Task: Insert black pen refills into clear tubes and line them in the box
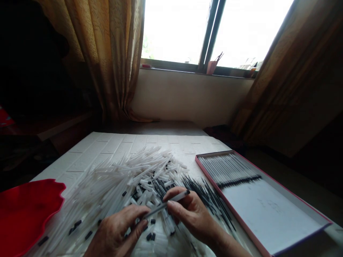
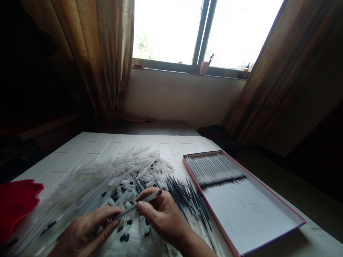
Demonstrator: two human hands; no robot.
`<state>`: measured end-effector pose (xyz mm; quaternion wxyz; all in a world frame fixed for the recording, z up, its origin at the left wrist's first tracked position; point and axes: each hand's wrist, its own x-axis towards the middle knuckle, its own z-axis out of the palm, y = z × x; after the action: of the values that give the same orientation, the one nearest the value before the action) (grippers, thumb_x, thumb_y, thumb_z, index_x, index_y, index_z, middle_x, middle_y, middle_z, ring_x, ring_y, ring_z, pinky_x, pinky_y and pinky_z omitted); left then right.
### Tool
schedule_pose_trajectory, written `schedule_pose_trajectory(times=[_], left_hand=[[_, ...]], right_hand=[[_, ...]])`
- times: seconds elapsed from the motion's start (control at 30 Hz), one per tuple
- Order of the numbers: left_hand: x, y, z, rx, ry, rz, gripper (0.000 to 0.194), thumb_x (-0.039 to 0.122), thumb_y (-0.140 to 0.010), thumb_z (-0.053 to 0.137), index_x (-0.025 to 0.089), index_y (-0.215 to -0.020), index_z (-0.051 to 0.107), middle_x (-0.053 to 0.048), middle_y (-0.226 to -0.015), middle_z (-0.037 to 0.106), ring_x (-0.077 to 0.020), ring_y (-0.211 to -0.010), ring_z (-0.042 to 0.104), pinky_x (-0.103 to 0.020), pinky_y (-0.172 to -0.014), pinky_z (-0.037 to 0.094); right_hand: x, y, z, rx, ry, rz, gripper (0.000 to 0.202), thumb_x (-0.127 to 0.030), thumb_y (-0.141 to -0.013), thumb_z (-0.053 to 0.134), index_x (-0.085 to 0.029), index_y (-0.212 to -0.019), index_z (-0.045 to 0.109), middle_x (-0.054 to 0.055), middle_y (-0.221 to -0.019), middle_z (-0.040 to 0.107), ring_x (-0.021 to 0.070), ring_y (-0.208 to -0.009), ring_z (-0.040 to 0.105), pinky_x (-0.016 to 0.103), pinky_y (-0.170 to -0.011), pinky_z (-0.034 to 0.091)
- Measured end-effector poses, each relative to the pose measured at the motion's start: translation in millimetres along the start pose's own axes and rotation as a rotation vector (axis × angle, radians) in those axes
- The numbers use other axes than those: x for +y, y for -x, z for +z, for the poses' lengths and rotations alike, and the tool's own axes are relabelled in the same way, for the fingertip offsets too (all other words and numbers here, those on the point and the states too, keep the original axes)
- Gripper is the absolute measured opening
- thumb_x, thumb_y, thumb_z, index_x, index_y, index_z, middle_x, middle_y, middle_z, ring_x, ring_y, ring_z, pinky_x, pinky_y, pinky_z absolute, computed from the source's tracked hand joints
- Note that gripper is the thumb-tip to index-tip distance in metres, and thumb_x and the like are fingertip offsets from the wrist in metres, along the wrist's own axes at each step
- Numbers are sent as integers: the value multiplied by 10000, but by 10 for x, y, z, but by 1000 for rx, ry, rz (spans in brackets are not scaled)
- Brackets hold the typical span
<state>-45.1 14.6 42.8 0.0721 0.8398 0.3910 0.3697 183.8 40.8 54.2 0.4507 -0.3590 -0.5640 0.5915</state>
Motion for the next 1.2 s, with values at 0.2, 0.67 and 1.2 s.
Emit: schedule_pose_trajectory(times=[0.2, 0.67, 1.2], left_hand=[[31, 57, 38, 79, -151, 9, 235, 447, -1023, 492, 267, -1159, 557, 34, -819, 730, -105, -663, 728, -158, -653, 566], [263, -11, 132, -279, -155, 463, 261, 318, -1070, 422, 320, -1137, 674, 44, -1035, 761, -147, -963, 696, -259, -935, 487], [33, 205, 583, 133, -255, 348, 456, 287, -1080, 326, 313, -865, 727, 43, -981, 763, -161, -984, 630, -314, -1095, 284]], right_hand=[[-2, -72, -121, 257, -104, -106, 474, -621, -782, 748, -159, -804, 649, -84, -500, 468, 66, -436, 384, 187, -429, 297], [-12, -76, -139, 292, -97, -96, 454, -587, -763, 781, -154, -783, 650, -73, -495, 521, 53, -415, 412, 177, -400, 269], [-18, -72, -120, 293, -72, -109, 444, -573, -766, 777, -150, -789, 645, -61, -515, 552, 54, -410, 438, 177, -403, 298]])
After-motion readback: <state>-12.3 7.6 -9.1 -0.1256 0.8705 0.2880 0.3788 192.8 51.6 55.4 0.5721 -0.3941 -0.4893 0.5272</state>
